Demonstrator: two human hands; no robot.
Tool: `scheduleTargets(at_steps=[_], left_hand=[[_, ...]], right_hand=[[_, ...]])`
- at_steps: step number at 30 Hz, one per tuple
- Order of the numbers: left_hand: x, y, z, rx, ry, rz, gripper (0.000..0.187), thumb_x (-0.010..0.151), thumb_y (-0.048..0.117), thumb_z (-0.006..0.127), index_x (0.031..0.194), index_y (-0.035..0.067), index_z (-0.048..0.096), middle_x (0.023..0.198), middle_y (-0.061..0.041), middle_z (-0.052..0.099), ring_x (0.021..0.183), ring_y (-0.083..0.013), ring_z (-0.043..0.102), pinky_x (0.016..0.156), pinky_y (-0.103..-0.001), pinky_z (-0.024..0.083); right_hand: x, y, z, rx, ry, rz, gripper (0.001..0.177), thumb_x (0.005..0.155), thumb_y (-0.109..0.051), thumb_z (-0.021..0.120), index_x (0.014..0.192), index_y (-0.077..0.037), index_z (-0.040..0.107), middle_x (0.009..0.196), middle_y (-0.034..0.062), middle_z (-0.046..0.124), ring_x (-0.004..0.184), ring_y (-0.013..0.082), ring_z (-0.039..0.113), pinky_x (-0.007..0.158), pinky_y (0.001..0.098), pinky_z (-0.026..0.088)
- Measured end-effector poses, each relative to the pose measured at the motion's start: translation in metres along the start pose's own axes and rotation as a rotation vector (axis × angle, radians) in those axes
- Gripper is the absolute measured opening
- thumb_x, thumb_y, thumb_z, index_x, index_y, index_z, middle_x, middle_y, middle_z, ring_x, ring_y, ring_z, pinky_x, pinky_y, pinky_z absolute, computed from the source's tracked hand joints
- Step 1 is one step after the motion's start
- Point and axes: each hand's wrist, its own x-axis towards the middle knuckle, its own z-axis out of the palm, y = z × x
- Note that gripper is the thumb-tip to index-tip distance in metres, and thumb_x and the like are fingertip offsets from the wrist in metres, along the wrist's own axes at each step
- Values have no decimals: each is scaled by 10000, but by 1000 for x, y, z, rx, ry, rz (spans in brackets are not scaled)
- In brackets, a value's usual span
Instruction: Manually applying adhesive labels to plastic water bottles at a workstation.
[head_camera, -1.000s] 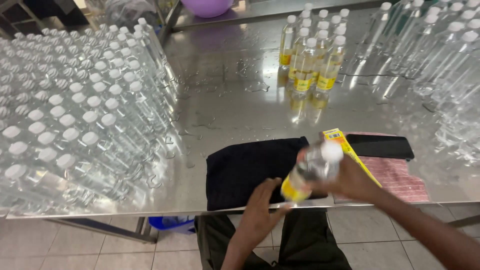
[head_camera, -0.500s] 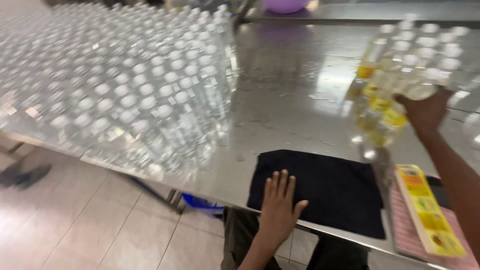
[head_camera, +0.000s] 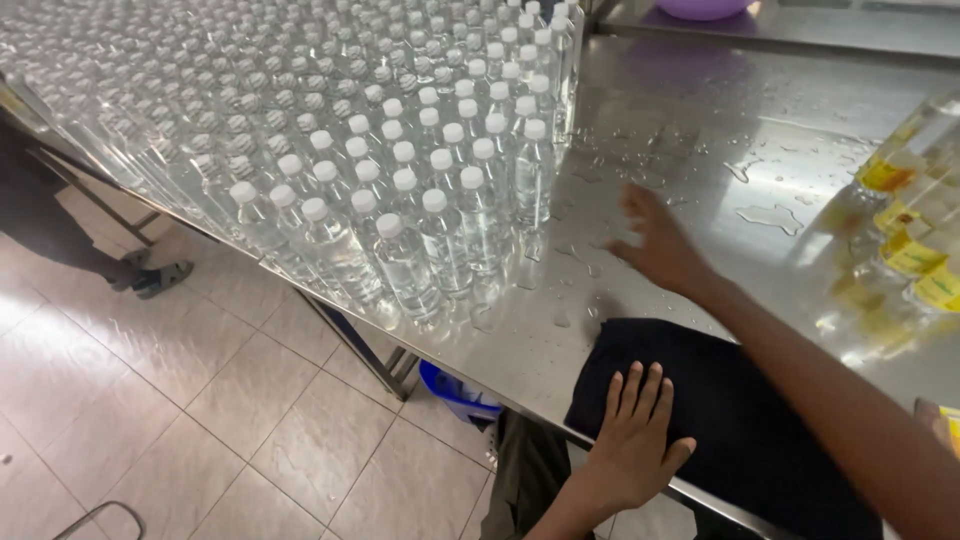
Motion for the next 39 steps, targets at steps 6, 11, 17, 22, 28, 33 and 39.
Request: scheduleTargets(at_steps=[6,11,17,22,28,33,39], left_hand=[[7,-5,-10,-159,-135,-41,809,1083,408,334,1652,-153,207,1789,-341,92,1681,-501,-49,1329,-609,-100],[9,-5,-12,-200,-231,-88,812,1069,386,360,1668,-125,160,1803,-321,28,1687,-472,-120,1326,-589,-128],[28,-76,84,-18,-31,43,861,1019,369,522,1664,-128,240,1763,-355,195,1643,-547,103,1309,-661,36],[12,-34,-2,-367,-202,-60,847,1086,347,448,1710,-78,63,1814,-276,-22,1684,-401,-79,1339,-504,-120],[6,-42,-1,-448,-148,-83,857,1063,313,526,1737,-57,148,1821,-277,47,1691,-417,-20,1359,-512,-78],[-6,-21,-36,-487,-217,-144,860,1070,301,517,1751,-24,105,1836,-230,18,1701,-348,-70,1360,-504,-71],[-9,-13,-46,-455,-196,-181,721,1104,235,491,1745,21,239,1820,-222,157,1701,-355,41,1374,-478,-20]], right_hand=[[111,-50,105,314,-41,114,1225,840,-628,807,1674,-69,106,1778,297,146,1557,565,333,1212,664,405],[104,-45,111,200,272,64,815,927,-375,899,1422,-105,311,976,88,478,815,239,468,673,371,439],[23,-77,-40,210,210,250,906,849,-389,913,1473,-79,334,1292,213,709,1128,364,774,886,483,663],[-77,-120,-145,52,186,581,850,818,-541,893,1412,-57,524,1335,144,586,984,271,611,799,408,505],[-183,-43,-136,216,113,844,799,850,-420,931,1313,148,613,1119,186,542,884,308,634,646,404,616],[-210,-34,-100,209,-9,990,1011,797,-467,935,1503,155,564,1376,301,589,936,338,671,644,433,649],[-222,-70,-104,168,-65,911,886,990,-507,736,1535,157,520,1301,297,643,1020,367,740,698,407,681]])
